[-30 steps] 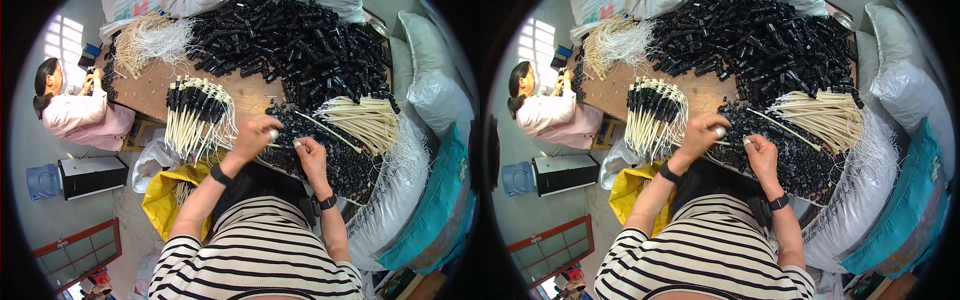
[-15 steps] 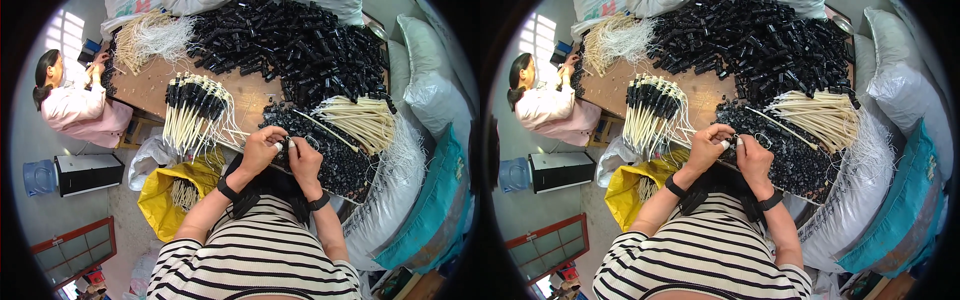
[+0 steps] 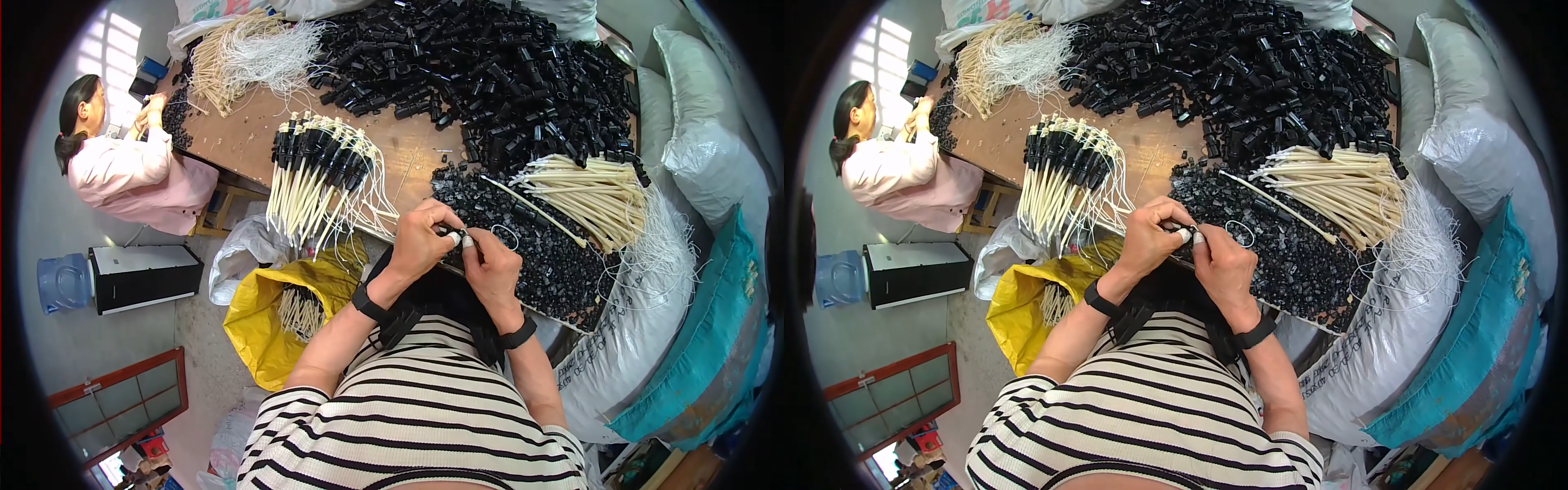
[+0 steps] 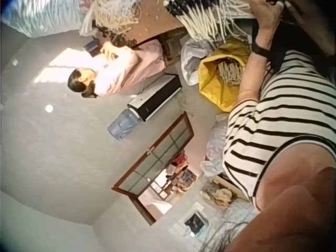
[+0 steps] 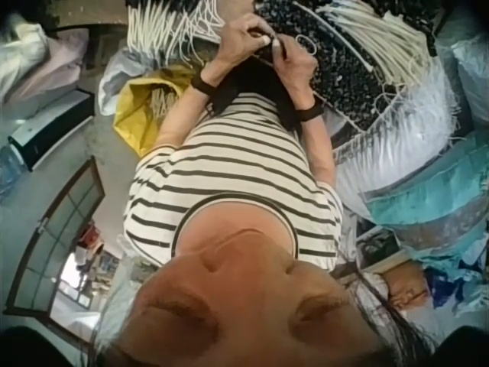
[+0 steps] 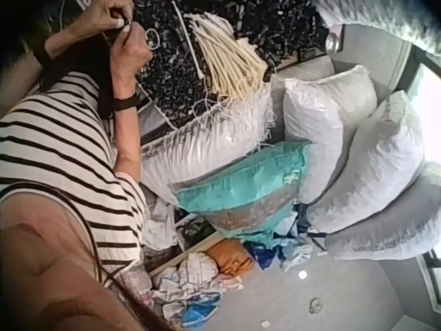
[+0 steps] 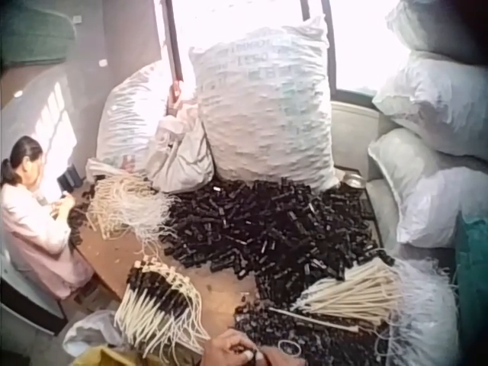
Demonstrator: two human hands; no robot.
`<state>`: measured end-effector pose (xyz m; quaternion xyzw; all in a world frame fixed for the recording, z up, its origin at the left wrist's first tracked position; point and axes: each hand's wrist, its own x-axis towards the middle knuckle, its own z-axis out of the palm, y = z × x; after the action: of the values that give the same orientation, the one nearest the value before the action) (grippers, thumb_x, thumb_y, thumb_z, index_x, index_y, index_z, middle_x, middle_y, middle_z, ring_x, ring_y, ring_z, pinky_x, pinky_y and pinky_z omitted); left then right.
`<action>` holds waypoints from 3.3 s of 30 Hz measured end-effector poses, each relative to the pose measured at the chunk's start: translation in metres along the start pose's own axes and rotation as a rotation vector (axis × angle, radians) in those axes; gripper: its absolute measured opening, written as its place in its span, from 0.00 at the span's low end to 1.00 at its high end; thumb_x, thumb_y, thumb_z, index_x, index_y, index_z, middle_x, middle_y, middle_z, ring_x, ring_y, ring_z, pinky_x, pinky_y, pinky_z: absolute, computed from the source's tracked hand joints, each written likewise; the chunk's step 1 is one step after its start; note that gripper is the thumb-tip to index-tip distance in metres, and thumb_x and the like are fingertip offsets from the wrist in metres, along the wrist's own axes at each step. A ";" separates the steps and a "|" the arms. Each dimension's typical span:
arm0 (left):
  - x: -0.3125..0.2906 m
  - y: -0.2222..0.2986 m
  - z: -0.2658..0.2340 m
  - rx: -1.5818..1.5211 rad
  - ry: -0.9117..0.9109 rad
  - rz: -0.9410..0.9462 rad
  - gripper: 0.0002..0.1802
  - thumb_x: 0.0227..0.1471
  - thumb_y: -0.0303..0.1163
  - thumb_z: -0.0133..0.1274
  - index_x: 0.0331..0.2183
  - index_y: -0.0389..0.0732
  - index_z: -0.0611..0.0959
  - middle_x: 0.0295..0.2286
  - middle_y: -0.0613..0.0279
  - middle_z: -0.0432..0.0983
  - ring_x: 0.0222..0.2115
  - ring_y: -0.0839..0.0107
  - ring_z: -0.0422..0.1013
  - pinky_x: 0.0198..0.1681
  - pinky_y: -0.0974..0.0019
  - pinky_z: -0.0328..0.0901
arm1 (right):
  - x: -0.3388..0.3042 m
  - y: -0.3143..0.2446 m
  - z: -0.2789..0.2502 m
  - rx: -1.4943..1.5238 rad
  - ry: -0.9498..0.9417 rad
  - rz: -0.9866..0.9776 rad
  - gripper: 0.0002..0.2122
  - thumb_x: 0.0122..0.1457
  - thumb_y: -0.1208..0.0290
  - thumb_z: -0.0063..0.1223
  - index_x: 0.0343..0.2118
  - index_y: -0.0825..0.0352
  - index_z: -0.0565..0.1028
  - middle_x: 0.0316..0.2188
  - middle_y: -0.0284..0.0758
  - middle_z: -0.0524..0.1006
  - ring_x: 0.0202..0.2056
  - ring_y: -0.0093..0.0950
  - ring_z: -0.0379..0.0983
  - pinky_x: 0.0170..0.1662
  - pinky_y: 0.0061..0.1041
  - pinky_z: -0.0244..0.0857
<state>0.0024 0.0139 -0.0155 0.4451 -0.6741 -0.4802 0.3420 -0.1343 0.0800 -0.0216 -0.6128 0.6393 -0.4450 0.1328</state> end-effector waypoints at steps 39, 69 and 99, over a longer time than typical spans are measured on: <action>0.004 0.015 -0.005 0.268 -0.036 0.246 0.07 0.33 0.20 0.56 0.23 0.38 0.80 0.24 0.60 0.73 0.24 0.61 0.72 0.26 0.63 0.66 | 0.006 0.006 -0.023 0.329 -0.176 -0.082 0.04 0.48 0.82 0.57 0.29 0.69 0.78 0.14 0.26 0.68 0.15 0.13 0.58 0.19 0.16 0.52; 0.008 0.006 0.000 0.123 -0.037 0.253 0.05 0.32 0.19 0.54 0.21 0.34 0.78 0.22 0.58 0.71 0.24 0.65 0.72 0.26 0.65 0.65 | 0.023 0.008 -0.045 0.312 -0.398 0.042 0.07 0.47 0.80 0.58 0.31 0.70 0.80 0.16 0.31 0.73 0.14 0.13 0.59 0.18 0.18 0.52; 0.002 0.017 -0.019 0.059 -0.501 -0.035 0.24 0.39 0.28 0.60 0.43 0.42 0.80 0.30 0.56 0.79 0.30 0.60 0.75 0.34 0.65 0.68 | 0.023 0.015 -0.044 1.239 -0.238 0.581 0.07 0.57 0.78 0.53 0.38 0.74 0.75 0.19 0.24 0.67 0.18 0.11 0.54 0.21 0.12 0.45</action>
<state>0.0139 0.0081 0.0063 0.3337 -0.7436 -0.5616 0.1429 -0.1809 0.0747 0.0013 -0.2728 0.3866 -0.6041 0.6413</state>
